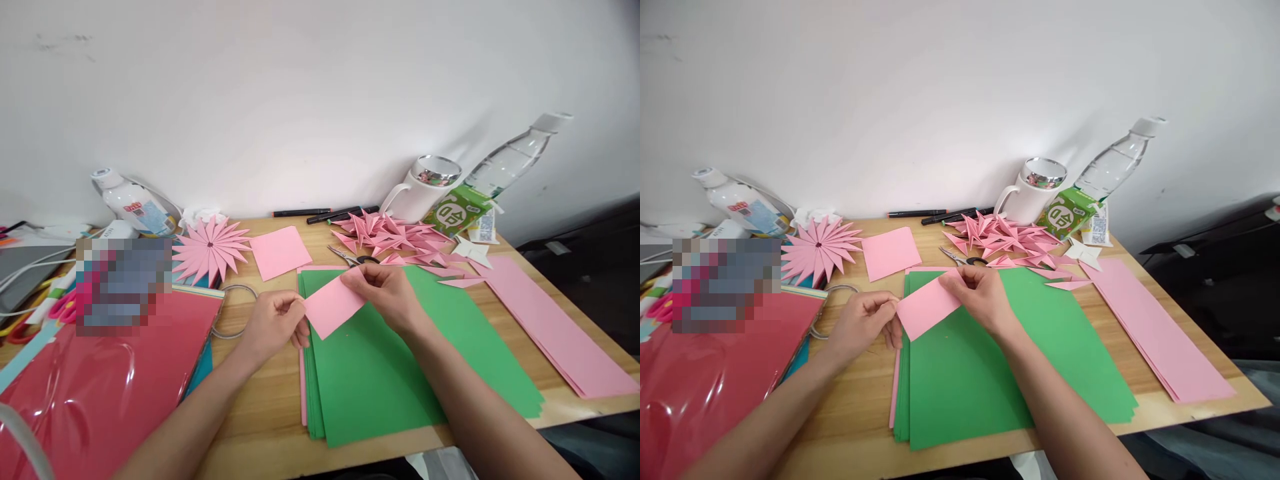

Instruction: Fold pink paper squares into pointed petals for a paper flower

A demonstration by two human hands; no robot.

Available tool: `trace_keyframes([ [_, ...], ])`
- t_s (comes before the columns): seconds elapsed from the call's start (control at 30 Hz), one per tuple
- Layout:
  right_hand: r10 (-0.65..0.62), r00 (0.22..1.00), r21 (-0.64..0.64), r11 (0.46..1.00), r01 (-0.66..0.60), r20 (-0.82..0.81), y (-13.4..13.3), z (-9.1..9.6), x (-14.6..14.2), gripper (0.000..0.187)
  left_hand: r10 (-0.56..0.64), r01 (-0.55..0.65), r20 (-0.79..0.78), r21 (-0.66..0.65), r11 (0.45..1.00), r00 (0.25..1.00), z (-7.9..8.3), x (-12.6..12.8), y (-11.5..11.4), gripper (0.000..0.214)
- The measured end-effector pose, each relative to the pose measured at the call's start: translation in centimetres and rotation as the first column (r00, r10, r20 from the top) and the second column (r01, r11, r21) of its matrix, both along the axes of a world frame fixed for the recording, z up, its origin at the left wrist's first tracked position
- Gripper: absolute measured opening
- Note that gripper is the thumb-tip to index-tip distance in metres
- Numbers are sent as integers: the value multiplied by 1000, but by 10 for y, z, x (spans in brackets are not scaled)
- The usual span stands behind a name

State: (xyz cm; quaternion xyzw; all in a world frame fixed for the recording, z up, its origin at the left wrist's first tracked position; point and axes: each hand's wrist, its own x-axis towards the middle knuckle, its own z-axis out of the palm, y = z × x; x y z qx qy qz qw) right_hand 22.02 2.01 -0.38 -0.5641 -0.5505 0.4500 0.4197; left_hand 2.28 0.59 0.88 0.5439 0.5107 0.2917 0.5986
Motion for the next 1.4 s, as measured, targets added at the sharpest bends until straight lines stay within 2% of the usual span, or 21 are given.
trace_keyframes([
  [0.1,-166,979,-12,986,166,-121,4,-2,2,31,159,-164,74,67,984,984,-3,-3,3,17],
  [0.17,-211,925,-122,976,181,-314,5,-3,-1,33,217,-232,121,137,963,969,-5,-4,5,9],
  [0.2,-202,896,-204,970,129,-396,5,-3,-3,40,201,-224,140,175,959,970,-5,-3,4,16],
  [0.23,-180,873,-285,957,49,-453,4,-4,-6,45,160,-194,165,210,958,973,-5,-2,4,34],
  [0.3,-112,856,-375,922,-100,-505,2,-5,-12,45,55,-107,174,304,947,983,-5,0,2,55],
  [0.37,2,860,-392,889,-235,-511,-2,-6,-17,38,16,-75,154,382,921,988,-5,1,1,32],
  [0.4,58,859,-381,880,-284,-508,-3,-5,-18,38,35,-90,147,385,919,988,-5,1,0,17],
  [0.43,102,862,-357,881,-310,-497,-5,-5,-19,41,77,-128,149,370,920,986,-6,1,1,8],
  [0.53,158,899,-199,946,-257,-408,-7,-1,-19,54,222,-268,190,273,924,956,-12,-2,3,22],
  [0.6,172,931,-69,976,-204,-321,-7,1,-18,50,244,-293,231,209,933,942,-17,-3,5,22],
  [0.67,176,949,-19,982,-187,-262,-9,2,-19,41,237,-284,256,166,944,937,-20,-3,5,21],
  [0.8,163,968,-38,984,-173,-190,-13,-1,-22,34,233,-280,292,130,951,928,-19,-1,4,20],
  [0.93,232,957,-65,967,-246,-177,-15,-3,-25,34,229,-265,357,55,963,905,-18,-1,3,17],
  [1.2,212,937,-120,960,-253,-276,-18,-3,-30,40,175,-193,306,30,981,936,-20,0,0,26],
  [1.4,227,943,-126,957,-263,-244,-19,-3,-30,38,201,-223,305,40,974,931,-16,1,-1,29],
])
